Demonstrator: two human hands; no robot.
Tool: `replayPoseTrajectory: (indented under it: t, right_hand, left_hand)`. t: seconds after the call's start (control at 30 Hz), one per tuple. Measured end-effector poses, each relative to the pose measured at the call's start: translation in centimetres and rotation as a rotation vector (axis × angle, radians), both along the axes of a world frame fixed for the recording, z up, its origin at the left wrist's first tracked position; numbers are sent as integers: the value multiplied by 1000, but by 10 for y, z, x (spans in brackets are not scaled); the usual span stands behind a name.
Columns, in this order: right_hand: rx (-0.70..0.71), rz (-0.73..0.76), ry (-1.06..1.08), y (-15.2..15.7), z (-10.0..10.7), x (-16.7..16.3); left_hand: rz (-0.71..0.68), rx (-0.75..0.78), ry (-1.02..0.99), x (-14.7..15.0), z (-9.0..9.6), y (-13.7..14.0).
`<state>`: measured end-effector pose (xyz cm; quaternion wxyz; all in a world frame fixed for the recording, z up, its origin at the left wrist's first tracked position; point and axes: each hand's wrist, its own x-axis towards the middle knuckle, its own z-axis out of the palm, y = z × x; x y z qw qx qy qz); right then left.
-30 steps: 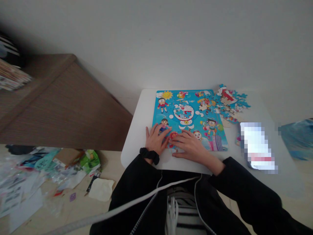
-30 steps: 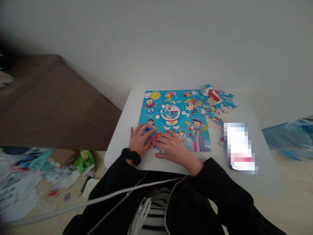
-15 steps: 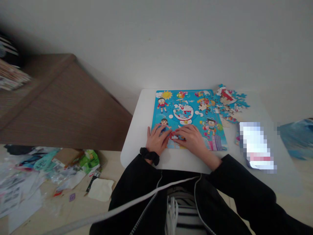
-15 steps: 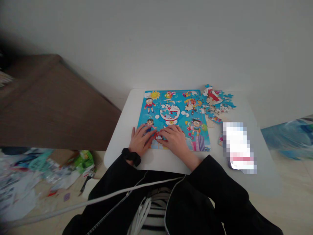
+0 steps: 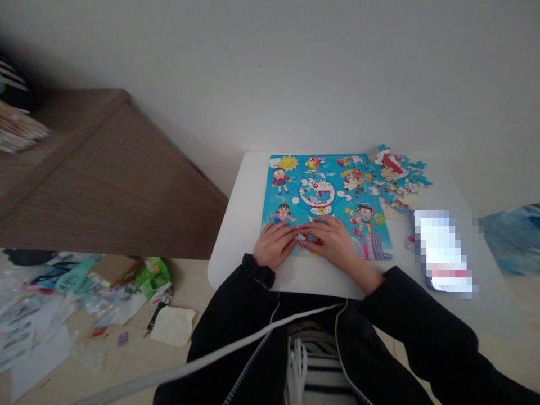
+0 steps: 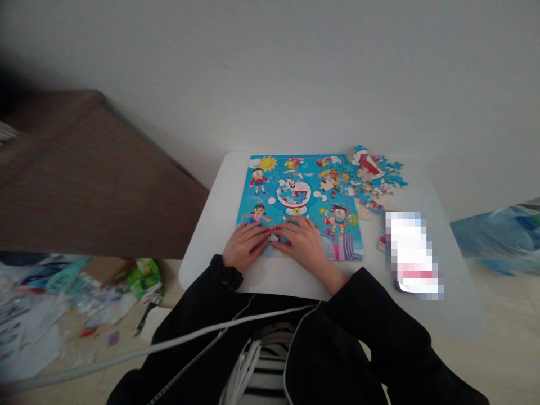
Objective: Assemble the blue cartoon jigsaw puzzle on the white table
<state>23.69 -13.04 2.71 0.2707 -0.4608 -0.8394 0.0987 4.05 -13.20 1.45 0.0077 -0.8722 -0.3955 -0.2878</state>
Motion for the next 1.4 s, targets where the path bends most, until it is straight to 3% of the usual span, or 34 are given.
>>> replayPoseTrajectory:
  t: [0.87, 1.07, 1.4]
  right_hand:
    - [-20, 28, -77, 3, 3, 6]
    - [-34, 75, -101, -2, 9, 4]
    - [-84, 19, -130, 1, 14, 3]
  left_hand:
    - [-91, -77, -81, 0, 3, 1]
    - [-55, -67, -157, 0, 3, 1]
    - [-48, -59, -136, 1, 4, 1]
